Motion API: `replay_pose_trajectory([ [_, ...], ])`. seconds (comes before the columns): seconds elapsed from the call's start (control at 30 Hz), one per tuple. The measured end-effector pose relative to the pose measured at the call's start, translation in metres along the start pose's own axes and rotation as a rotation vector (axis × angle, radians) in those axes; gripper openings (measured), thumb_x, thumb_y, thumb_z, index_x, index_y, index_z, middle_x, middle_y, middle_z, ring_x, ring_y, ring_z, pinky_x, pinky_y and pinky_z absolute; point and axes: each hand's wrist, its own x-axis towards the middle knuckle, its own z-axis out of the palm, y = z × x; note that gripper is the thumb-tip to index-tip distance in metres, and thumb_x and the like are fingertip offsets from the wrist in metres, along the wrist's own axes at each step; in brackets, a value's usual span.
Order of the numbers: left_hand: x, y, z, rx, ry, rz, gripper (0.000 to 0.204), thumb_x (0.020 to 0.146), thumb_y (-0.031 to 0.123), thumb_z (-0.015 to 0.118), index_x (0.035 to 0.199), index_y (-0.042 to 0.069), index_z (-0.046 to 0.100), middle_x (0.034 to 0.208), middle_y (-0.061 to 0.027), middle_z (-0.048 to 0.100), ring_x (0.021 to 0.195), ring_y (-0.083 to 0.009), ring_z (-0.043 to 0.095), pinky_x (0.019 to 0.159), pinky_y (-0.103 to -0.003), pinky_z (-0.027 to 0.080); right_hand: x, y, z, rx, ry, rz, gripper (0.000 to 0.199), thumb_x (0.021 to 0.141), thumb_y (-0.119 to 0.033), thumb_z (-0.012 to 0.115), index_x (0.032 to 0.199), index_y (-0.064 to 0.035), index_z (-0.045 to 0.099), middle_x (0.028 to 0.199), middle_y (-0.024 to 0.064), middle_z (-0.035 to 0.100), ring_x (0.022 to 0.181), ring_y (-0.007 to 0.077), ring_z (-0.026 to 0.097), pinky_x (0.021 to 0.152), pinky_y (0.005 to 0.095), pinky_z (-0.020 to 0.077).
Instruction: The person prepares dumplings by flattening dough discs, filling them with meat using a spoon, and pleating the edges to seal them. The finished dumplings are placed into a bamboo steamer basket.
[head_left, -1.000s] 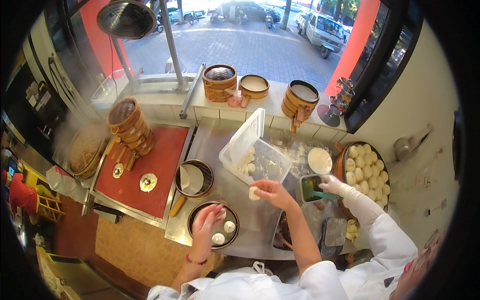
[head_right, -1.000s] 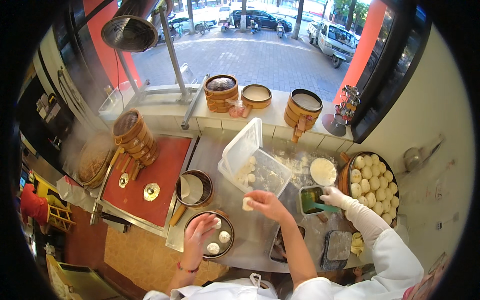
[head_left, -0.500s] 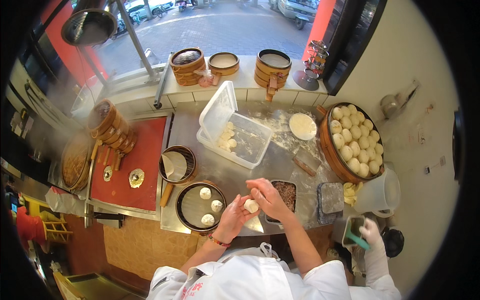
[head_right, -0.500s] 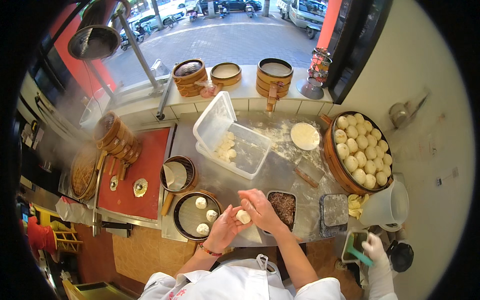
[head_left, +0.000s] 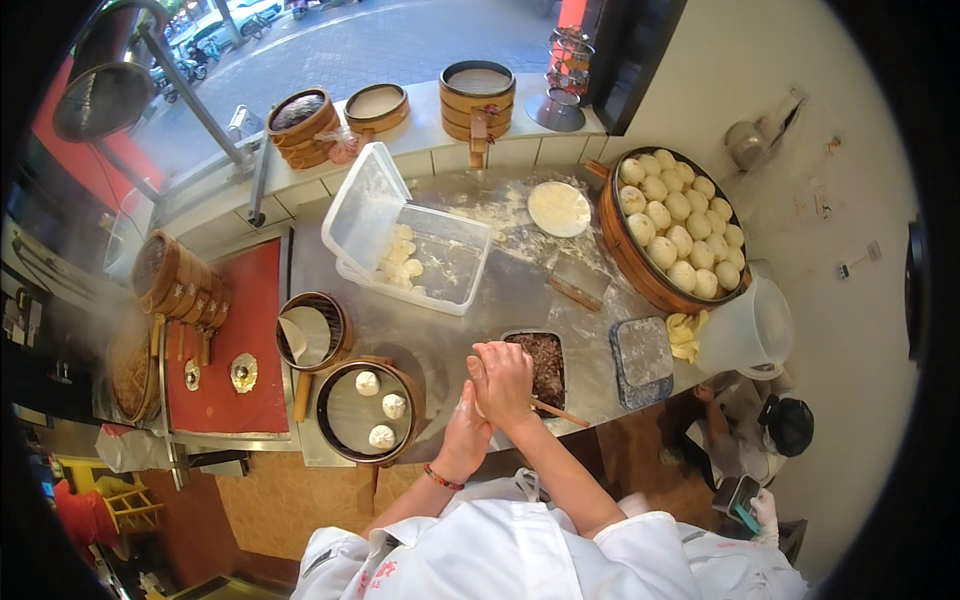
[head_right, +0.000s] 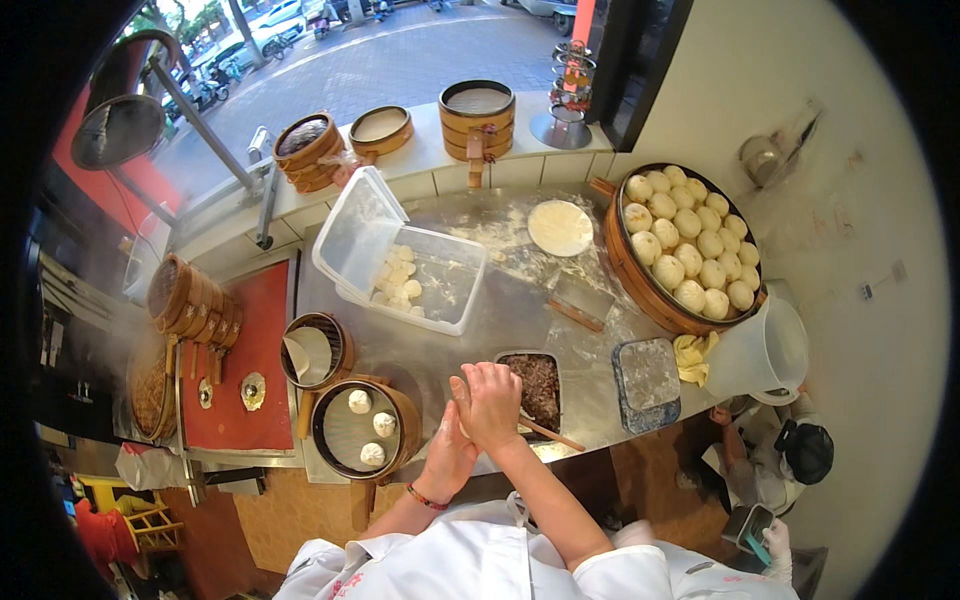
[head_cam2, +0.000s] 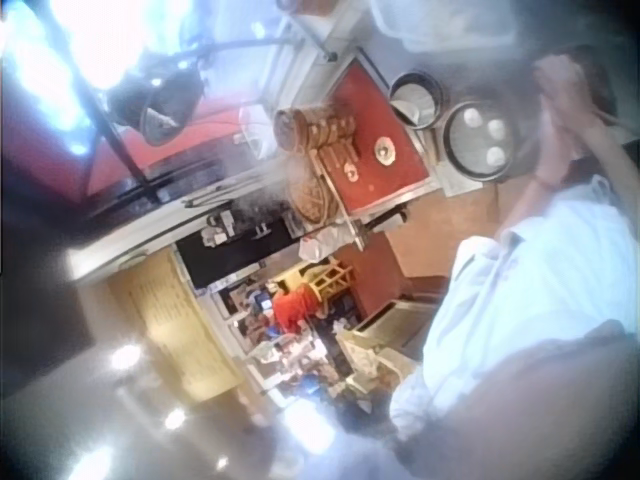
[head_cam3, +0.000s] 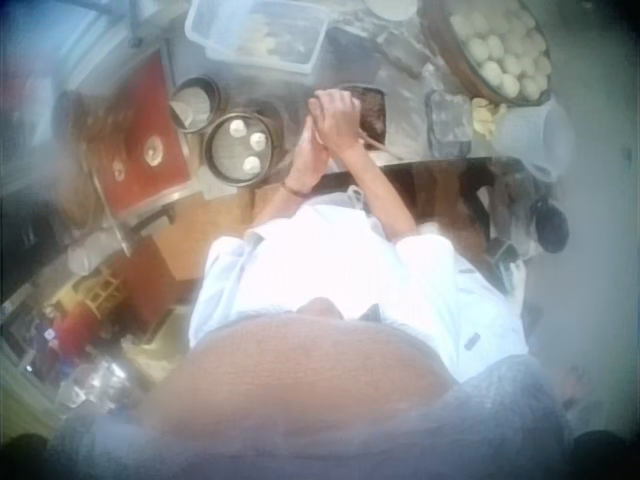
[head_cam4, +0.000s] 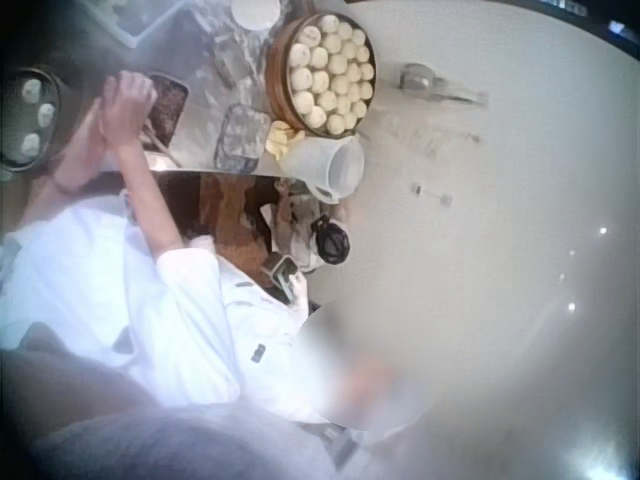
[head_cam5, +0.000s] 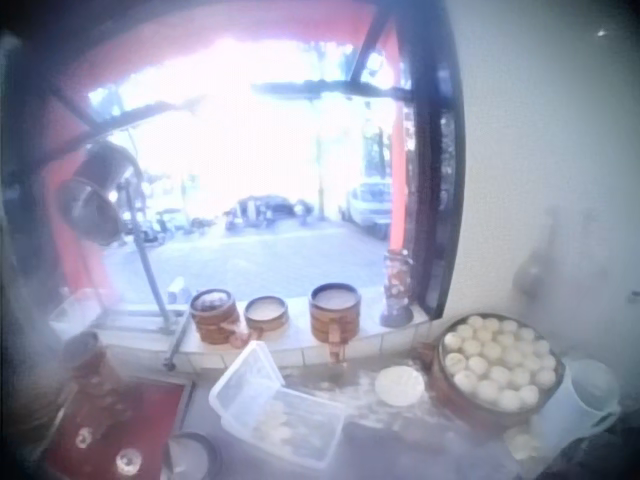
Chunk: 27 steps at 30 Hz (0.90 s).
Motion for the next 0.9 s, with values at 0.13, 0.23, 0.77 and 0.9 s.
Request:
replay_pose_trajectory([
  [0.13, 0.002, -0.011, -0.019, 0.207, -0.051, -0.055, 0.037, 0.105, 0.024, 0.053, 0.134, 0.001, 0.050, 0.129, -0.0122, 0.062, 0.116, -0.0225, 0.062, 0.102, -0.039, 0.050, -0.030, 0.029, -0.041, 0.940, 0.045, 0.355, 0.038, 0.098, -0.036, 0.057, 0.116, -0.0038, 0.065, 0.111, 0.0121, 0.064, 0.101, 0.0302, 0.059, 0.088, 0.0428, 0.0463],
  [0.23, -0.003, -0.004, -0.029, 0.187, -0.018, -0.046, 0.034, 0.103, 0.017, 0.055, 0.130, -0.002, 0.051, 0.126, -0.0207, 0.062, 0.113, -0.0300, 0.065, 0.096, -0.040, 0.055, -0.065, 0.067, -0.093, 0.110, -0.083, 0.237, 0.029, 0.090, -0.025, 0.067, 0.110, -0.0035, 0.064, 0.107, 0.0125, 0.063, 0.097, 0.0302, 0.060, 0.084, 0.0443, 0.0480],
  [0.77, 0.009, -0.031, -0.060, 0.354, 0.098, -0.221, 0.024, 0.099, 0.013, 0.058, 0.120, 0.001, 0.059, 0.113, -0.0125, 0.067, 0.097, -0.0206, 0.068, 0.086, -0.034, 0.056, -0.102, 0.074, -0.053, -0.275, -0.462, 0.139, 0.044, 0.085, -0.005, 0.059, 0.129, -0.0084, 0.055, 0.086, 0.0134, 0.060, 0.069, 0.0310, 0.067, 0.057, 0.0419, 0.0539],
  [0.9, 0.013, -0.036, -0.061, 0.325, 0.132, -0.239, 0.024, 0.100, 0.013, 0.056, 0.121, 0.001, 0.058, 0.110, -0.0124, 0.068, 0.097, -0.0209, 0.068, 0.087, -0.034, 0.055, -0.111, 0.066, -0.089, -0.207, -0.352, 0.195, 0.051, 0.086, -0.007, 0.061, 0.136, -0.0120, 0.054, 0.085, 0.0119, 0.058, 0.067, 0.0313, 0.065, 0.058, 0.0422, 0.0534],
])
